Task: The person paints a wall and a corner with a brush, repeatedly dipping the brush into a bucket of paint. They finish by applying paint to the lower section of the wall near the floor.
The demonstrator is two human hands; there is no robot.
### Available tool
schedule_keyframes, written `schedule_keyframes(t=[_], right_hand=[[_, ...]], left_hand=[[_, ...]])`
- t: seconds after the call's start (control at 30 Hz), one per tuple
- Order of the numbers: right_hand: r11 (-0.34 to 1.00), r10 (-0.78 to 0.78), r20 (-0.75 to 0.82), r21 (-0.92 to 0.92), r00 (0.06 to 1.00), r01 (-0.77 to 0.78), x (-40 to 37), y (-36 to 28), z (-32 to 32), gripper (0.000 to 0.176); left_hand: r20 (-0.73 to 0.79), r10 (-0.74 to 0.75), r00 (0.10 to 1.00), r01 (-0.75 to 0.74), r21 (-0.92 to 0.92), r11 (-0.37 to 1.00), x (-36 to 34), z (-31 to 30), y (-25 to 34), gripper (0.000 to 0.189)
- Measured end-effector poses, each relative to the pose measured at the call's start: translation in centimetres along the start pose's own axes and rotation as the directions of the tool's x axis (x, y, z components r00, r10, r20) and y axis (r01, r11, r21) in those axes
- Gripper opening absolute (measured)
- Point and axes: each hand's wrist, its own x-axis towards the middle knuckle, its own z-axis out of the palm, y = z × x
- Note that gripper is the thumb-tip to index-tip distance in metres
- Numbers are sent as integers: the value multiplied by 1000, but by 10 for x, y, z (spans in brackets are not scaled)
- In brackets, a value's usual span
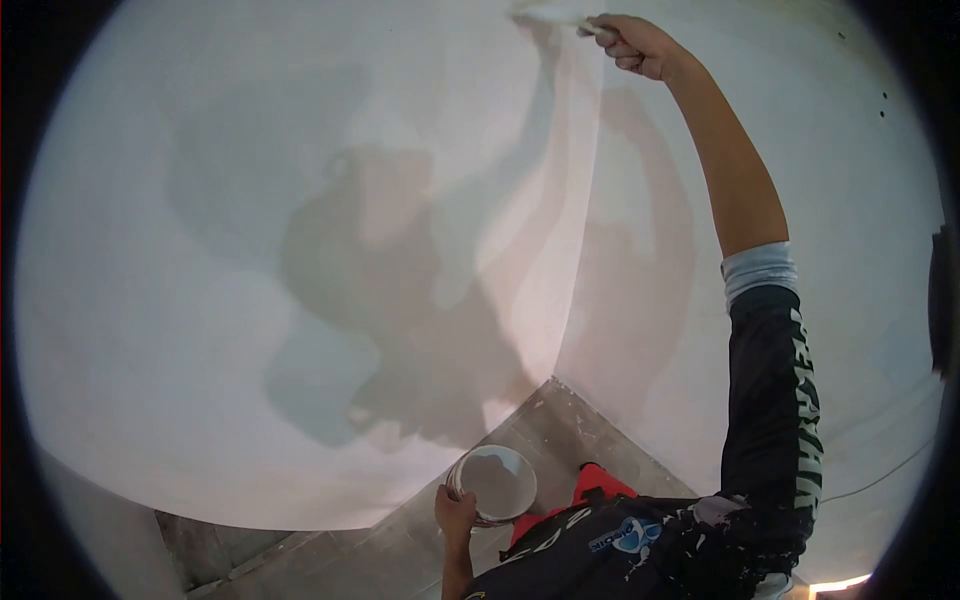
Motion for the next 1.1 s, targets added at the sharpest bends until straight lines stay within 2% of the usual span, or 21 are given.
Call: schedule_keyframes(t=[0.03, 0.07, 0.13, 0.17, 0.2, 0.23, 0.27, 0.33, 0.4, 0.5, 0.63, 0.67, 0.73, 0.8, 0.83, 0.9, 0.97, 1.03, 1.1], right_hand=[[993, -73, 23, 99, 997, 70, 1, -3, -5, 31], [993, -72, 27, 101, 997, 69, 11, 5, -9, 31], [952, -55, -94, 296, 994, 81, 28, 32, -8, 30], [969, 33, -273, 246, 961, 36, 15, 44, 16, 29], [985, 65, -259, 170, 964, -21, 38, 89, 10, 30], [977, 141, -64, 170, 988, -128, 30, 116, 11, 30], [921, 259, 29, 295, 966, -255, 18, 132, 13, 29], [889, 450, 28, 87, 893, -450, 6, 175, 4, 31], [827, 530, 87, -275, 844, -491, -12, 195, -3, 30], [852, 497, 145, -268, 855, -450, 10, 196, -10, 28], [922, 280, 89, -304, 956, -241, 43, 83, -13, 25], [938, 221, 130, -298, 967, -174, 58, 63, -21, 24], [955, 187, 81, -248, 979, -162, 46, 22, -21, 25], [999, -17, 39, -31, 999, 18, 43, 10, -24, 28], [1000, -13, 42, -28, 999, 15, 41, 16, -20, 28], [985, -133, -123, 96, 984, 145, 35, 44, -7, 31], [990, -112, -192, 62, 975, 126, 28, 98, 14, 35], [987, 29, -142, 162, 989, -6, 22, 165, 40, 34], [956, 210, -46, 219, 977, -195, -2, 198, 50, 32]], left_hand=[[-16, -21, 1000, 21, -21, 1000, -1, -1, 3, 27], [-18, -25, 1000, 24, -20, 999, -1, -4, 7, 27], [-30, -13, 999, 11, -52, 999, -4, -7, 16, 26], [-39, -15, 999, 13, -59, 998, -5, -5, 15, 26], [-47, -38, 998, 34, -97, 995, -5, -2, 11, 26], [-55, -61, 997, 53, -133, 990, -5, 1, 11, 25], [-68, -61, 996, 51, -135, 990, -5, 2, 14, 25], [-85, -134, 987, 119, -162, 979, -10, 11, 25, 25], [-92, -135, 987, 121, -151, 981, -12, 22, 31, 25], [-93, -114, 989, 101, -134, 986, -16, 24, 48, 26], [-93, -53, 994, 48, -54, 997, -14, 44, 59, 27], [-96, -57, 994, 53, -48, 997, -11, 48, 60, 27], [-87, -87, 992, 78, -93, 993, -9, 60, 60, 28], [-70, -111, 991, 102, -121, 987, -13, 69, 71, 28], [-55, -130, 990, 121, -145, 982, -15, 71, 76, 28], [-62, -124, 990, 113, -148, 982, -19, 78, 88, 27], [-71, -118, 990, 106, -157, 982, -24, 84, 88, 26], [-68, -111, 992, 98, -167, 981, -22, 88, 84, 25], [-65, -119, 991, 108, -150, 983, -26, 81, 98, 25]])
